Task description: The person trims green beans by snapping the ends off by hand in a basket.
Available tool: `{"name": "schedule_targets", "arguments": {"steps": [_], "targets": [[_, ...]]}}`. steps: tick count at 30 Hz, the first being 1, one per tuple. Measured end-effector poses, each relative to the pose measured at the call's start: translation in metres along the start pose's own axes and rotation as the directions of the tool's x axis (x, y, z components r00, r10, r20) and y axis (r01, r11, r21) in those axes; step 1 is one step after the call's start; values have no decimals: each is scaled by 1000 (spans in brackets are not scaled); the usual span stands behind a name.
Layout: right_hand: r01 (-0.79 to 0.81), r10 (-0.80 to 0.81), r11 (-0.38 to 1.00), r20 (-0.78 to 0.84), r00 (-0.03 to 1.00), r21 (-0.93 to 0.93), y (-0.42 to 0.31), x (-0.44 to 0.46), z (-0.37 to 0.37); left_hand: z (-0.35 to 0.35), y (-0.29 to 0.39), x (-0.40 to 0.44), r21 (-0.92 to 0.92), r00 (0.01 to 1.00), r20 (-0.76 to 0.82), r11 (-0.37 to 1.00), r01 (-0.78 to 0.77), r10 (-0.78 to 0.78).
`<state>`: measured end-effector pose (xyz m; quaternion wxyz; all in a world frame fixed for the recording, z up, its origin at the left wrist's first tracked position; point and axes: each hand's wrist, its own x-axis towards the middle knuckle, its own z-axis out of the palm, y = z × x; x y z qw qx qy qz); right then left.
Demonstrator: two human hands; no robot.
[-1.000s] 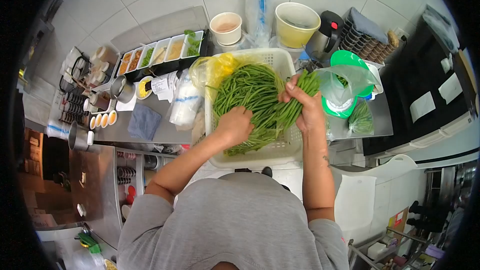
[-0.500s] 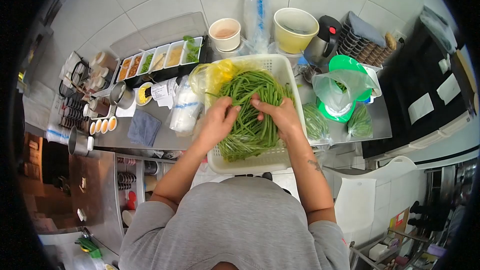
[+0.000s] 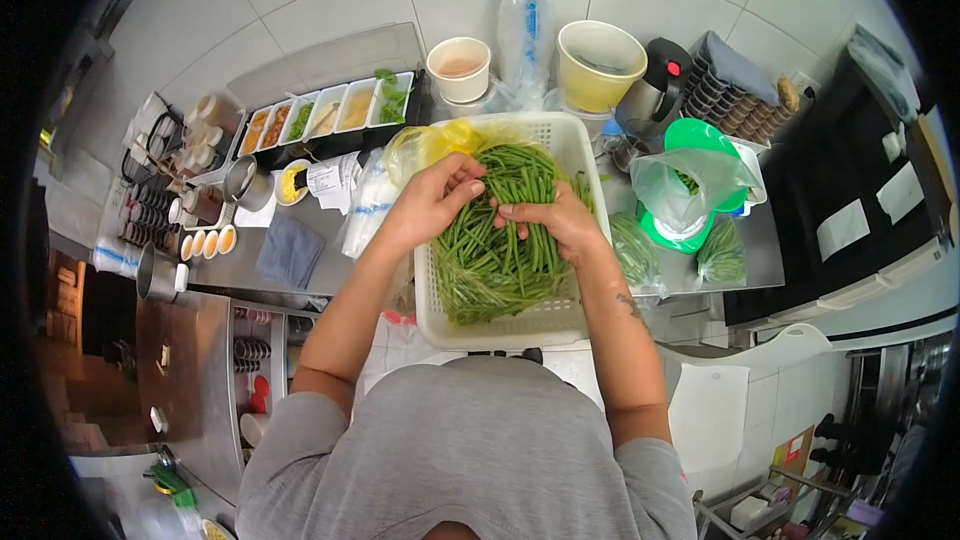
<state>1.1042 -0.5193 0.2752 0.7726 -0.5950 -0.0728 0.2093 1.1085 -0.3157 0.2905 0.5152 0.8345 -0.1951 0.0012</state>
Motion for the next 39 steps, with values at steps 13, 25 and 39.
{"name": "schedule_targets", "arguments": {"steps": [13,25,39], "targets": [[11,-10,997,15,1000,-75,2,-3,-5,2,6,13,367,905,199,828,-424,375],[7,-2,999,-119,993,43,3,1,-8,26,-8,10,350,882,-51,835,-424,469],[154,-208,860,58,976,487,7,-2,-30,40,-16,-2,208,920,-272,951,-229,281]]}}
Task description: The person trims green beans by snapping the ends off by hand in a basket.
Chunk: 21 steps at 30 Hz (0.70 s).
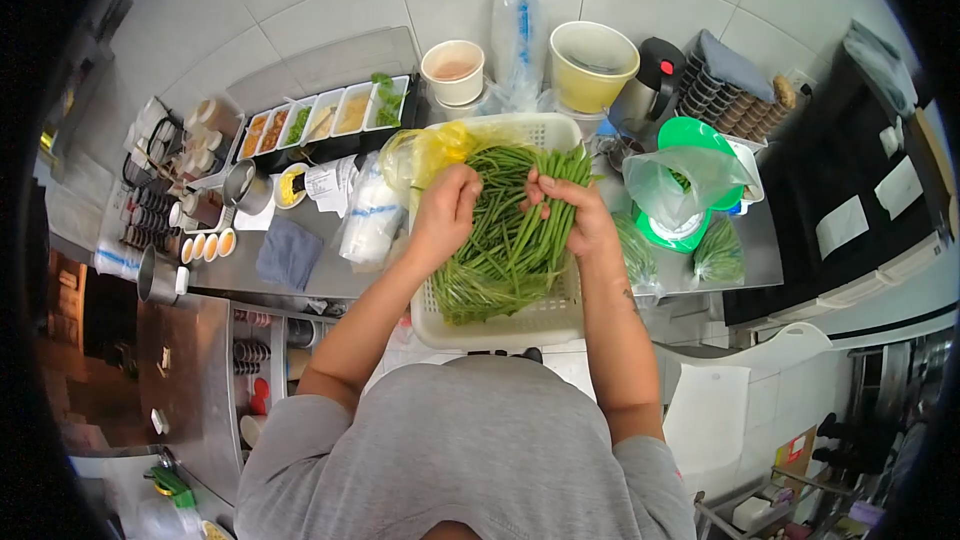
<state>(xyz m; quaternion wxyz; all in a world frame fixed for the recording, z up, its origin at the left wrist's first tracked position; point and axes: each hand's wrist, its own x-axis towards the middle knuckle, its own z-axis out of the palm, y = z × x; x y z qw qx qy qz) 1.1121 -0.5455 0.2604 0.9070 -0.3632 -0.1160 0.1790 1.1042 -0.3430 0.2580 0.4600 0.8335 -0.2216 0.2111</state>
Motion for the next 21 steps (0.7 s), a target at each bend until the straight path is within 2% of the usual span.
{"name": "schedule_targets", "arguments": {"steps": [1,5,8,11,14,15,18,19,21], "targets": [[-5,3,998,21,1000,68,0,1,-3,-4,0,-3,-21,996,82,999,-24,26],[16,-15,1000,-71,997,5,2,2,-2,-4,3,-13,-220,934,351,976,12,67],[39,-45,997,-89,995,-65,4,2,-6,-7,24,-13,-212,906,417,963,169,-67],[107,-113,989,-56,992,-101,5,3,-6,1,22,-15,-222,943,271,940,259,-195],[172,-169,977,36,985,-126,7,-1,2,13,8,-11,-234,903,45,874,425,-427],[198,-192,970,53,980,-140,9,-2,5,24,-20,-13,-394,876,5,804,445,-482],[239,-238,959,21,971,-150,5,0,0,2,-15,-14,-348,838,174,764,544,-517],[239,-243,960,-10,970,-144,6,-2,-3,-12,-8,-12,-182,759,382,762,621,-527],[248,-250,964,-18,968,-95,6,0,-8,-17,-8,-20,-182,769,468,805,565,-434]]}}
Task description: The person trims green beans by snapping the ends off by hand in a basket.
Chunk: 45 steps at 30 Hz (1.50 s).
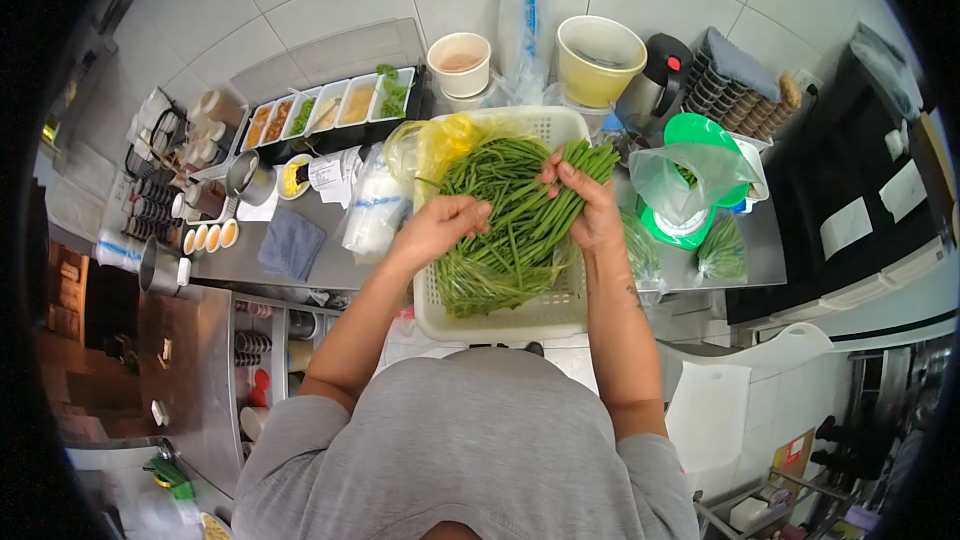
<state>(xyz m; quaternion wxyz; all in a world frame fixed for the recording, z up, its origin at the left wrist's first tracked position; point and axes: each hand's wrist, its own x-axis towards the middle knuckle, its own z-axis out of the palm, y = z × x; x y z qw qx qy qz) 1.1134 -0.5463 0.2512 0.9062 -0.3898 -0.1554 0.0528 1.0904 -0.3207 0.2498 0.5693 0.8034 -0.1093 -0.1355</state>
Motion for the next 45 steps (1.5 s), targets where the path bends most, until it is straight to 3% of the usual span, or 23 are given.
{"name": "schedule_targets", "arguments": {"steps": [1,4,7,10,13,14,17,20,22,23,25,29,32,33,35,37,38,41,43,45], "targets": [[4,-4,1000,-4,1000,23,0,2,-1,1,0,-4,14,998,56,999,-34,33],[-5,7,999,-60,998,39,2,2,1,13,10,-11,80,957,-13,954,-288,290],[-36,48,994,-109,993,105,-2,0,11,18,13,-8,186,917,-143,920,-345,373],[-32,29,998,52,998,62,-2,-1,8,26,16,0,168,893,-352,957,-236,282],[11,-11,1000,186,982,1,3,-7,18,26,-6,30,184,803,-536,965,-188,259],[44,-40,999,163,986,-19,3,-9,27,23,-12,35,216,802,-537,962,-169,261],[133,-131,991,90,987,-12,-2,-1,21,10,4,26,521,957,-139,841,-147,253],[23,-22,999,-28,999,43,-16,-1,13,12,7,19,590,860,85,670,-450,503],[-76,71,996,-114,991,-41,-17,-3,11,12,2,23,680,848,234,544,-493,476],[-141,116,971,-133,984,-191,-16,-3,11,11,-1,26,714,839,304,475,-514,452],[-257,187,844,-190,964,-471,-17,-1,12,7,-4,31,665,797,319,479,-574,512],[-338,293,744,-172,940,-576,-10,-1,27,-6,16,26,558,784,243,578,-595,571],[-338,336,645,-143,931,-685,-2,1,29,-12,29,27,517,719,160,563,-645,676],[-345,350,623,-145,926,-702,0,1,30,-10,29,27,432,751,70,659,-616,656],[-336,324,747,-126,937,-574,-2,-1,35,-3,32,29,229,810,-98,806,-547,578],[-328,300,846,-133,944,-421,-3,0,34,-2,37,25,-110,935,-176,938,-329,308],[-325,291,883,-150,945,-338,-5,2,26,0,39,23,-285,972,-173,936,-205,160],[-275,266,958,-111,958,-78,-12,1,7,2,13,26,64,921,-154,934,-352,358],[-253,257,966,-84,963,56,-12,2,0,2,7,21,124,941,-19,935,-333,338],[-237,244,969,-131,961,69,-10,2,-1,7,6,14,125,948,74,941,-315,308]]}}
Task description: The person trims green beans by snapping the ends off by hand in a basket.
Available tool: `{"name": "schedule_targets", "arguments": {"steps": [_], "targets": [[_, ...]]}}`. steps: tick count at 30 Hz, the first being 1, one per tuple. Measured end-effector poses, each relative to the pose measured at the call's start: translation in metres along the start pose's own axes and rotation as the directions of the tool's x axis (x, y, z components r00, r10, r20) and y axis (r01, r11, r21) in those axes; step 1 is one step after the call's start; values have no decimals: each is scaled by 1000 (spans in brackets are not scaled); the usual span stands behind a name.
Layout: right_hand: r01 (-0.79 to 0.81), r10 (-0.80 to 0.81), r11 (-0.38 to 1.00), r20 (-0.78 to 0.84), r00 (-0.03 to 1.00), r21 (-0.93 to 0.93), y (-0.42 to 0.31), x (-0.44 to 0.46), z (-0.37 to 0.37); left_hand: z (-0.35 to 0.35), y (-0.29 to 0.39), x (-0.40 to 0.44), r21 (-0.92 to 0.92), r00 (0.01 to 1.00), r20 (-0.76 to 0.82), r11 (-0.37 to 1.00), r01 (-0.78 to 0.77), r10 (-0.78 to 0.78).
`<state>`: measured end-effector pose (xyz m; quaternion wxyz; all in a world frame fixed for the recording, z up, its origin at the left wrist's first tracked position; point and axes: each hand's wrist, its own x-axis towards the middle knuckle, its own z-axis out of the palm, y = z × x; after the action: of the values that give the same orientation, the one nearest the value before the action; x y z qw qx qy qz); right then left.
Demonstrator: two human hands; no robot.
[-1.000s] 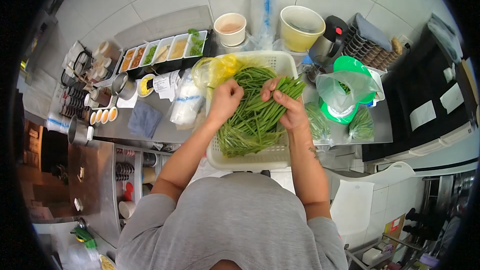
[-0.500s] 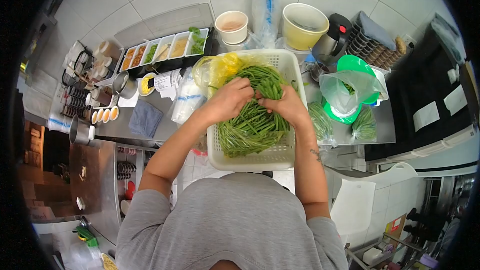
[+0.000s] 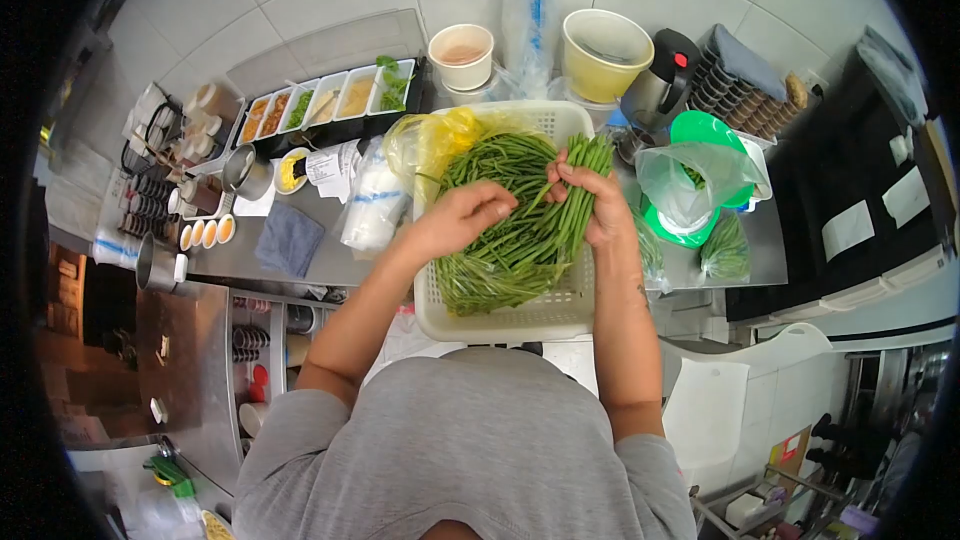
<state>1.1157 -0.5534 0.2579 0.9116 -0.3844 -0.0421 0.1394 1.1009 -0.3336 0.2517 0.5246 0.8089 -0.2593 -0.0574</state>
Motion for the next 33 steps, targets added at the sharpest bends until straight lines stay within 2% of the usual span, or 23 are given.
{"name": "schedule_targets", "arguments": {"steps": [3,5,6,7,9,10,11,13,14,15,17,18,19,22,25,28,29,31,33], "targets": [[42,-43,999,36,998,8,2,0,2,15,13,-3,-74,997,29,994,76,-75],[81,-84,996,73,994,40,4,-1,5,18,24,-1,-138,975,-131,977,161,-179],[92,-89,996,133,987,-12,6,-3,7,19,27,0,-174,950,-205,964,199,-234],[106,-93,992,192,977,-61,8,-5,11,21,19,7,-298,921,-317,946,129,-226],[102,-59,984,270,961,-148,9,-11,21,15,-3,24,-358,861,-446,930,79,-245],[149,-112,981,266,957,-123,11,-12,20,13,-6,28,-385,823,-506,921,51,-257],[202,-170,974,264,949,-100,12,-10,17,5,-9,27,-419,839,-432,897,138,-331],[274,-264,962,217,940,-16,8,-4,14,-2,3,13,-105,959,-205,979,175,-193],[284,-287,958,166,943,44,4,-1,9,-1,7,3,56,985,-66,985,161,-157],[296,-307,950,114,945,101,1,0,5,2,2,-2,350,995,52,932,-93,80],[237,-252,963,116,961,130,-3,-3,1,17,-3,-14,556,986,158,821,-126,45],[206,-223,968,120,967,144,-5,-3,0,22,4,-19,647,979,203,748,-148,18],[203,-212,976,117,970,84,-3,-3,3,23,17,-19,630,932,347,762,-149,-105],[199,-193,979,103,976,-52,0,-3,8,37,7,-31,648,964,266,741,-176,-4],[211,-201,972,100,974,-99,-1,-1,6,17,4,-23,528,973,185,849,20,-137],[179,-165,963,86,983,-200,-5,-3,5,-15,3,-13,291,992,69,953,78,-102],[143,-135,954,51,990,-263,-4,-5,6,-21,6,-10,178,984,55,971,158,-170],[79,-75,910,26,997,-406,-2,-5,10,-30,17,-8,-62,949,46,948,313,-311],[23,-8,858,32,999,-514,5,-6,23,-29,22,-6,-217,951,-4,929,300,-308]]}}
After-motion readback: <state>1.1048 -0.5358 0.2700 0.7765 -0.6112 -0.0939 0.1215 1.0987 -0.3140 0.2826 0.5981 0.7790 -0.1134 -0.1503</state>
